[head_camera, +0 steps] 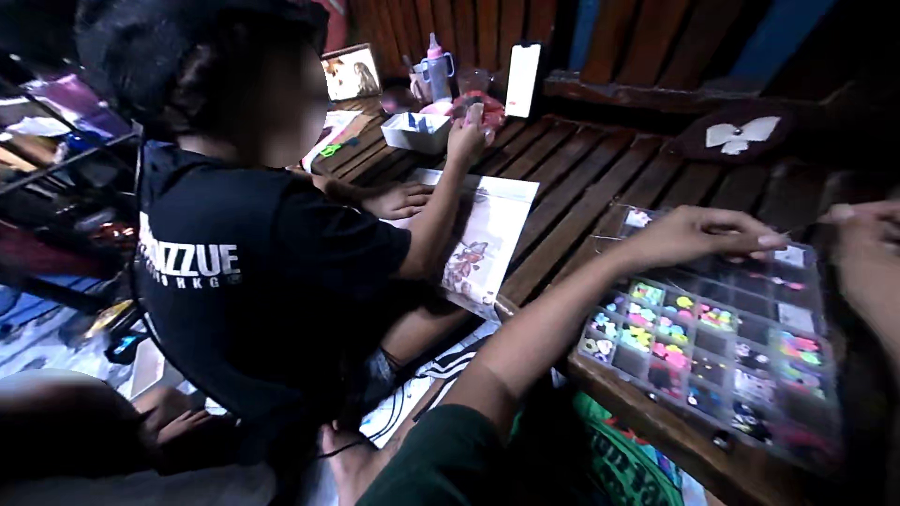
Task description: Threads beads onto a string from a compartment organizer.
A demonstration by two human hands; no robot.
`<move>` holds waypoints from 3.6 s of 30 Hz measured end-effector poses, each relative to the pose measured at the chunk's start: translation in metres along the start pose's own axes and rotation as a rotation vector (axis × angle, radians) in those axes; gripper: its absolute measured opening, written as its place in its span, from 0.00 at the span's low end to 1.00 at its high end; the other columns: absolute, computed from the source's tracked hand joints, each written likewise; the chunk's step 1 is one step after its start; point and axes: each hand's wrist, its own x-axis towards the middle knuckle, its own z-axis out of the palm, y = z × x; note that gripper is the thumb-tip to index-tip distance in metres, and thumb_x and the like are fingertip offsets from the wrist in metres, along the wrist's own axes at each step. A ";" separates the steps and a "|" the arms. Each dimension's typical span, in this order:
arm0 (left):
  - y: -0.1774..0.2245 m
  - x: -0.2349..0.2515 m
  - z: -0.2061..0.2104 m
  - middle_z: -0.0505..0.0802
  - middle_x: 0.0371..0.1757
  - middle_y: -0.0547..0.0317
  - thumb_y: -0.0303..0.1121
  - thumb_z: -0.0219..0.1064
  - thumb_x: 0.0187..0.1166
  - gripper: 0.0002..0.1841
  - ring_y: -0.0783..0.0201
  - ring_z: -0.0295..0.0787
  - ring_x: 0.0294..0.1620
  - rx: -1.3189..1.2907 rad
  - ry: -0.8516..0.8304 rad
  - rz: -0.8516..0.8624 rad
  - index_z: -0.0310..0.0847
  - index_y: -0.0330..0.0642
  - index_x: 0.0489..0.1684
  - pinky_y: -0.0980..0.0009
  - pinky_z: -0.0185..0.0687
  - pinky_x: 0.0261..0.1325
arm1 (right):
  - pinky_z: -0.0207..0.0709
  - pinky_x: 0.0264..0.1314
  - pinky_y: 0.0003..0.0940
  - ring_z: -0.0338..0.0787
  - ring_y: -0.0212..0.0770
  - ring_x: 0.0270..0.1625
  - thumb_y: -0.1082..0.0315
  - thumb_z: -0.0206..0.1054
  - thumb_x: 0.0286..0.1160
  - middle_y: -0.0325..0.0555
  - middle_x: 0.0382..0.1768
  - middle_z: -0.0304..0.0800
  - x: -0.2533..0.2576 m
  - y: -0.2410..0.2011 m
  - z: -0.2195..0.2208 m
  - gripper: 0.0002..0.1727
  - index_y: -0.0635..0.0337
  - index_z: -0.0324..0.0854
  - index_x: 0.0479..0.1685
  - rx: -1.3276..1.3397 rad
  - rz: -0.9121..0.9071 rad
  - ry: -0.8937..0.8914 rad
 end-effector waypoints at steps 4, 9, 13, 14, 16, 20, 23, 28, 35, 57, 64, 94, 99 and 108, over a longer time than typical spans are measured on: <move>0.003 0.001 -0.001 0.91 0.43 0.50 0.19 0.58 0.86 0.10 0.72 0.83 0.38 -0.197 0.108 -0.015 0.84 0.22 0.54 0.75 0.82 0.48 | 0.69 0.56 0.78 0.84 0.77 0.51 0.59 0.52 0.92 0.82 0.48 0.84 -0.006 -0.007 0.007 0.24 0.76 0.80 0.60 -0.044 -0.073 -0.061; -0.007 0.008 -0.004 0.92 0.49 0.49 0.24 0.61 0.87 0.12 0.71 0.85 0.44 -0.211 0.375 0.040 0.85 0.26 0.57 0.74 0.81 0.55 | 0.68 0.48 0.84 0.85 0.86 0.47 0.58 0.52 0.94 0.83 0.44 0.86 -0.022 -0.038 0.012 0.24 0.72 0.83 0.60 -0.154 -0.258 -0.066; -0.010 0.005 -0.004 0.94 0.53 0.42 0.22 0.62 0.85 0.12 0.60 0.90 0.52 0.102 0.359 0.096 0.88 0.26 0.57 0.64 0.82 0.61 | 0.69 0.50 0.84 0.85 0.87 0.50 0.58 0.49 0.95 0.82 0.49 0.86 -0.020 -0.029 0.012 0.25 0.72 0.83 0.62 -0.207 -0.323 -0.036; -0.013 0.007 -0.004 0.94 0.52 0.42 0.21 0.62 0.85 0.11 0.58 0.91 0.52 0.149 0.338 0.125 0.88 0.26 0.56 0.62 0.83 0.62 | 0.69 0.50 0.84 0.85 0.87 0.51 0.58 0.48 0.95 0.82 0.50 0.86 -0.019 -0.027 0.010 0.24 0.72 0.82 0.63 -0.209 -0.310 -0.032; -0.015 0.008 -0.006 0.94 0.50 0.41 0.19 0.62 0.84 0.11 0.58 0.91 0.50 0.212 0.290 0.164 0.89 0.26 0.54 0.62 0.83 0.61 | 0.68 0.53 0.84 0.84 0.87 0.54 0.61 0.48 0.95 0.83 0.53 0.85 -0.018 -0.032 0.004 0.23 0.71 0.81 0.64 -0.210 -0.258 -0.030; -0.008 0.000 -0.005 0.94 0.49 0.43 0.19 0.61 0.84 0.10 0.65 0.90 0.49 0.253 0.149 0.170 0.88 0.23 0.52 0.70 0.83 0.61 | 0.69 0.55 0.84 0.85 0.86 0.56 0.65 0.49 0.94 0.82 0.54 0.86 -0.022 -0.053 -0.008 0.21 0.73 0.82 0.64 -0.199 -0.180 -0.006; -0.003 -0.002 -0.002 0.93 0.47 0.52 0.22 0.61 0.85 0.09 0.75 0.87 0.47 0.194 0.077 0.130 0.87 0.26 0.51 0.76 0.81 0.58 | 0.74 0.52 0.77 0.88 0.79 0.52 0.65 0.51 0.94 0.76 0.50 0.88 -0.020 -0.048 -0.009 0.19 0.70 0.82 0.63 -0.164 -0.137 -0.006; -0.013 0.001 -0.006 0.90 0.46 0.63 0.25 0.60 0.86 0.09 0.79 0.83 0.45 0.106 0.058 0.102 0.86 0.32 0.50 0.79 0.80 0.53 | 0.76 0.54 0.72 0.91 0.70 0.54 0.63 0.54 0.92 0.66 0.54 0.91 -0.015 -0.041 -0.005 0.18 0.66 0.86 0.59 -0.150 -0.143 -0.031; -0.016 0.002 -0.007 0.90 0.44 0.64 0.24 0.64 0.83 0.06 0.78 0.85 0.43 0.011 0.085 0.040 0.86 0.33 0.47 0.77 0.82 0.53 | 0.77 0.55 0.66 0.91 0.63 0.51 0.63 0.56 0.92 0.62 0.52 0.92 -0.012 -0.040 0.002 0.17 0.66 0.88 0.54 -0.111 -0.139 -0.043; -0.018 0.004 -0.009 0.90 0.41 0.64 0.23 0.59 0.87 0.08 0.77 0.86 0.42 -0.090 0.107 0.051 0.85 0.32 0.49 0.76 0.84 0.53 | 0.81 0.51 0.20 0.86 0.21 0.41 0.71 0.66 0.83 0.44 0.47 0.90 -0.008 -0.042 -0.006 0.11 0.67 0.85 0.56 0.408 -0.035 -0.155; -0.015 0.001 -0.009 0.91 0.45 0.60 0.24 0.61 0.86 0.08 0.77 0.85 0.43 0.008 0.134 0.051 0.85 0.29 0.50 0.76 0.83 0.54 | 0.82 0.47 0.21 0.85 0.23 0.37 0.73 0.68 0.81 0.44 0.41 0.89 -0.007 -0.042 -0.003 0.07 0.68 0.84 0.48 0.371 -0.006 -0.116; -0.013 0.005 -0.003 0.88 0.45 0.44 0.19 0.56 0.87 0.11 0.67 0.82 0.40 0.104 0.029 -0.009 0.81 0.22 0.57 0.71 0.82 0.49 | 0.77 0.54 0.47 0.83 0.41 0.44 0.71 0.64 0.85 0.60 0.48 0.85 -0.006 -0.024 0.003 0.13 0.70 0.77 0.60 0.169 -0.008 -0.185; -0.002 -0.003 0.001 0.88 0.43 0.47 0.19 0.56 0.87 0.11 0.70 0.81 0.38 0.075 0.063 -0.032 0.81 0.22 0.57 0.74 0.81 0.46 | 0.78 0.55 0.44 0.83 0.39 0.44 0.69 0.64 0.86 0.60 0.49 0.85 -0.010 -0.033 0.002 0.14 0.70 0.78 0.61 0.177 0.029 -0.154; -0.004 -0.001 -0.001 0.88 0.43 0.48 0.20 0.56 0.87 0.10 0.71 0.82 0.38 0.052 0.063 -0.009 0.81 0.23 0.56 0.74 0.82 0.48 | 0.78 0.53 0.49 0.84 0.45 0.43 0.71 0.65 0.85 0.62 0.47 0.86 -0.011 -0.037 0.003 0.13 0.70 0.78 0.60 0.153 -0.005 -0.119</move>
